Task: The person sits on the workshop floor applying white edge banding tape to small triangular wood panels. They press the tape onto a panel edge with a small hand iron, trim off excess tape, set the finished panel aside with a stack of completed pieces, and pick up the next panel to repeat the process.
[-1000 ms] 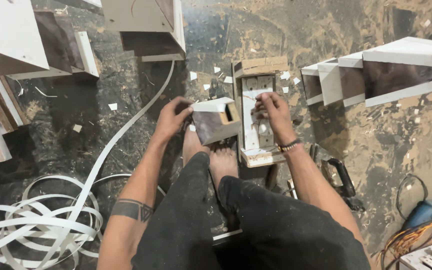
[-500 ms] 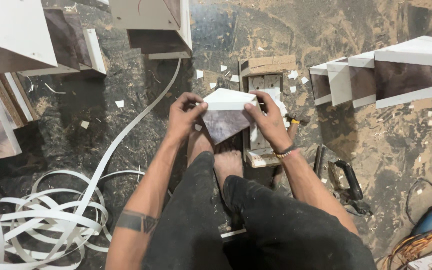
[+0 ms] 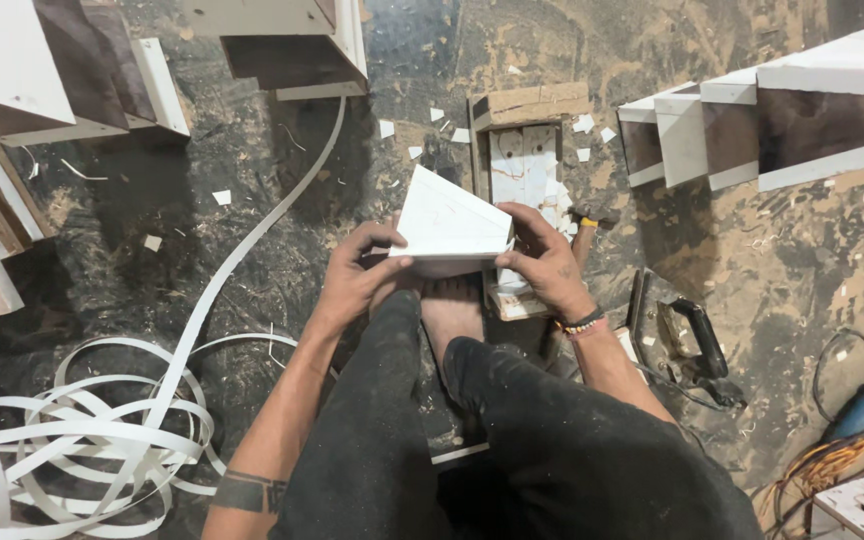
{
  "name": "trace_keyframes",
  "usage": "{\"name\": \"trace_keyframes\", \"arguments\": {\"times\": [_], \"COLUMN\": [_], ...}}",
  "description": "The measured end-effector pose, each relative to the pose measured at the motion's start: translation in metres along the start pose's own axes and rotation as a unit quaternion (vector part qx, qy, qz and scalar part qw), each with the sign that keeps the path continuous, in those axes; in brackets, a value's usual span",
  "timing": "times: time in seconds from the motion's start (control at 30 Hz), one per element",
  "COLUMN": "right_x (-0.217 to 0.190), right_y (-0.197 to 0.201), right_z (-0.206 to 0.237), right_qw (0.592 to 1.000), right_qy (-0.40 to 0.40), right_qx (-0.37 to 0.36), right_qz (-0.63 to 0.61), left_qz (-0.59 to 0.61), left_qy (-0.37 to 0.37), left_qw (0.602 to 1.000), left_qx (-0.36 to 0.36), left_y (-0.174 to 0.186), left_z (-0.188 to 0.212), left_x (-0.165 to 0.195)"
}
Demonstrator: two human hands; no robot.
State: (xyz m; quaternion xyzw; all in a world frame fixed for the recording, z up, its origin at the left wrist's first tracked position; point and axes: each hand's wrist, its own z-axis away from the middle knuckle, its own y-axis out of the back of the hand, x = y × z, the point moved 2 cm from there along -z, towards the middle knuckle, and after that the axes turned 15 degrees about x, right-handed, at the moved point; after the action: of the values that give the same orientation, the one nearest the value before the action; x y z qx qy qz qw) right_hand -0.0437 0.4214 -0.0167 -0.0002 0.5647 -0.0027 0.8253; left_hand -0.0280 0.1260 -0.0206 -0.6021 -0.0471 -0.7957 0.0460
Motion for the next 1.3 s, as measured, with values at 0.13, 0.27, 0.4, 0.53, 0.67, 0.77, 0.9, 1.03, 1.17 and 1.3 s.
{"name": "trace_keyframes", "arguments": {"times": [0.13,0.27,0.4,0.53,0.67,0.77,0.9,1.03,1.17,1.3], "right_x": [0.003,-0.003,-0.01,-0.014,-0.011,-0.012,-0.021,-0.036,-0.047,-0.054], "right_y": [0.0,0.001,0.0,-0.002,0.002,0.006,0.005,-0.007,-0.024,-0.029], "right_z": [-0.003,-0.008,-0.01,0.0,0.006,0.006,0.006,0.011,0.018,0.021], "right_qw": [1.0,1.0,0.997,0.987,0.982,0.982,0.985,0.967,0.906,0.864], "right_qy": [-0.006,-0.006,0.004,0.067,0.005,-0.014,0.035,0.133,0.221,0.289], "right_qx": [-0.016,-0.012,0.057,0.133,0.175,0.182,0.167,0.213,0.29,0.281], "right_qz": [-0.018,-0.011,-0.043,-0.053,-0.066,-0.047,-0.031,0.049,0.216,0.301], "left_qz": [-0.003,0.023,0.029,0.01,0.031,0.017,0.014,0.068,0.082,0.045], "left_qy": [-0.002,0.026,0.002,-0.008,0.013,-0.017,-0.071,0.114,0.043,0.052], "left_qw": [1.0,0.999,0.999,0.999,0.998,0.999,0.997,0.991,0.995,0.997], "left_qx": [-0.022,-0.018,0.021,0.053,0.05,0.038,0.036,0.029,0.032,0.04], "left_y": [0.004,0.0,-0.015,-0.026,-0.031,-0.031,-0.033,-0.037,-0.04,-0.04], "left_z": [0.0,-0.002,-0.004,-0.005,-0.006,-0.005,-0.005,-0.002,-0.001,-0.001], "left_x": [-0.003,-0.001,0.009,0.019,0.021,0.022,0.025,0.024,0.032,0.031]}}
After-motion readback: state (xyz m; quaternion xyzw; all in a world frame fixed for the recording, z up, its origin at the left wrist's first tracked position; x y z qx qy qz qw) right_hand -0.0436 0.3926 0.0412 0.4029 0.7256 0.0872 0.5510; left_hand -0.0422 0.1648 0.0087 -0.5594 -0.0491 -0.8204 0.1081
